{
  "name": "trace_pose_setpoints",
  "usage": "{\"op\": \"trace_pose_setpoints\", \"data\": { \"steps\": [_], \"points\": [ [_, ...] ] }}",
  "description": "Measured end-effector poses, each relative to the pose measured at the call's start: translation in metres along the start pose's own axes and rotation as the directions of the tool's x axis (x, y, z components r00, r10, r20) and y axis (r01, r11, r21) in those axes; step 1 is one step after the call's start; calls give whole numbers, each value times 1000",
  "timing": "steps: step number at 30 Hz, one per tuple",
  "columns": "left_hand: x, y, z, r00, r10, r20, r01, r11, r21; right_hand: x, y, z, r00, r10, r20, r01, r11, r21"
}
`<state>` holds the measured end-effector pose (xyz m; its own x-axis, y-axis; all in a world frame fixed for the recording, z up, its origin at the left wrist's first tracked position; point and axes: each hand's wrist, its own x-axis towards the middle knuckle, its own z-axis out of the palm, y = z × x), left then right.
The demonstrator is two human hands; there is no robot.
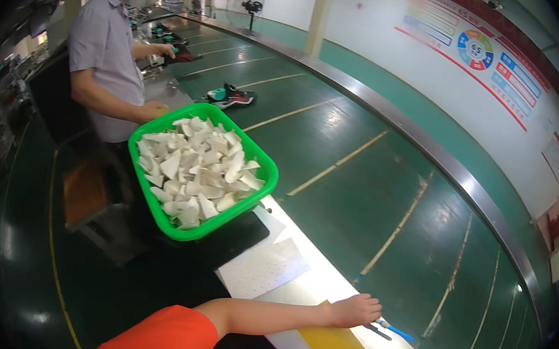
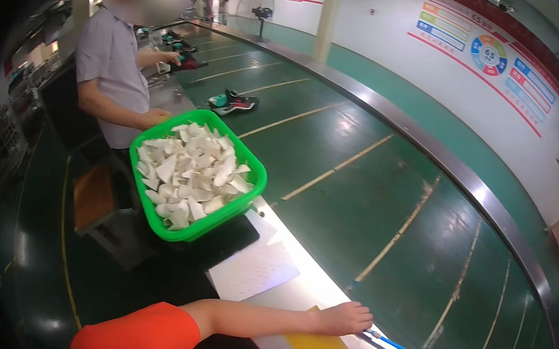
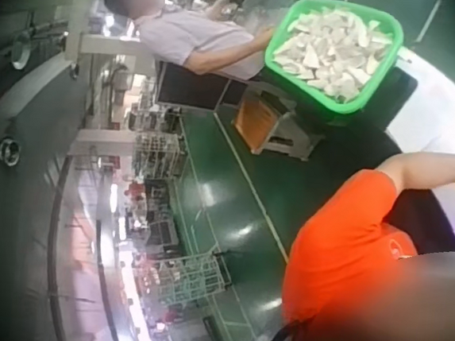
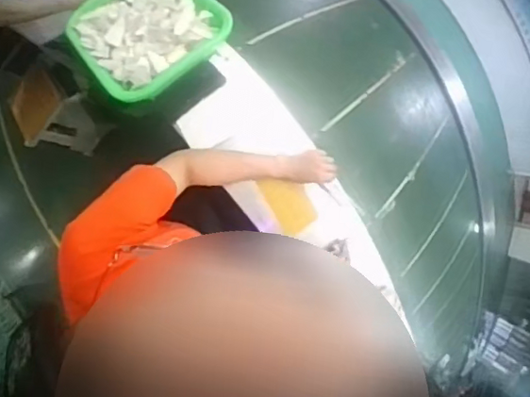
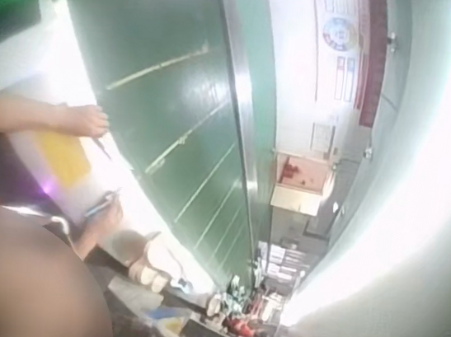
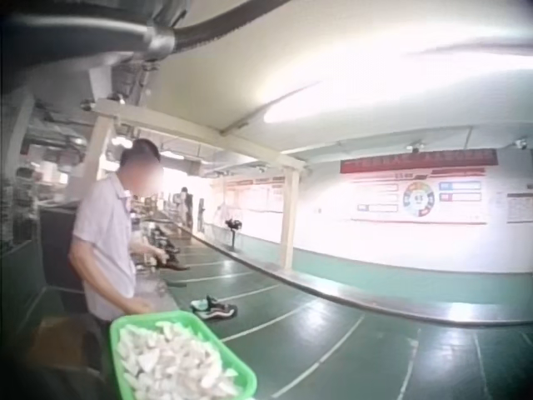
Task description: The person writes on a yellow notepad with a blue pen, then picks up a shoe from the conveyor belt and inspects it by turning it over and examining the sole and upper. The person repeats this inspection process with additional shoes as they arrive on the belt.
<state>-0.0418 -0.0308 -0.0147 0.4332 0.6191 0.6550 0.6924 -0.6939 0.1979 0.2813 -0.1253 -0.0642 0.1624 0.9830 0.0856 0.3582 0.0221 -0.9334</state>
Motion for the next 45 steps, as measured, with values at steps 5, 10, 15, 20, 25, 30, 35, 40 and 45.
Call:
{"op": "trace_pose_setpoints", "data": {
  "steps": [5, 10, 15, 20, 25, 30, 35, 40, 45],
  "points": [
    [0, 1, -23, 981, -189, -47, 187, 981, -50, -8, -92, 46, 998, -67, -13, 67, 997, -35],
    [15, 7, -32, 818, -527, 230, 532, 540, -653, -10, -111, 45, 985, -159, -59, 157, 987, -42],
    [16, 12, -37, 873, -204, 443, 488, 320, -813, -8, -118, 84, 979, -179, 99, 174, 983, 53],
    [8, 23, -39, 859, -47, 510, 485, 395, -780, -10, -144, 112, 995, -20, 98, -23, 910, 415],
    [6, 31, -44, 748, -39, 662, 647, 267, -715, -13, -152, 109, 970, 178, 167, -235, 862, 450],
    [0, 38, -40, 736, 89, 671, 653, 165, -739, -21, -156, 98, 933, 216, 287, -341, 782, 522],
    [2, 34, -42, 722, -18, 692, 689, 114, -716, -31, -145, 86, 944, 213, 253, -327, 715, 618],
    [11, 19, -72, 730, -325, 601, 657, 576, -487, -48, -138, 71, 969, 130, 210, -235, 747, 622],
    [16, 44, -118, 811, -377, 446, 458, 885, -85, -77, -119, 41, 994, 105, 38, -112, 951, 290]
  ]
}}
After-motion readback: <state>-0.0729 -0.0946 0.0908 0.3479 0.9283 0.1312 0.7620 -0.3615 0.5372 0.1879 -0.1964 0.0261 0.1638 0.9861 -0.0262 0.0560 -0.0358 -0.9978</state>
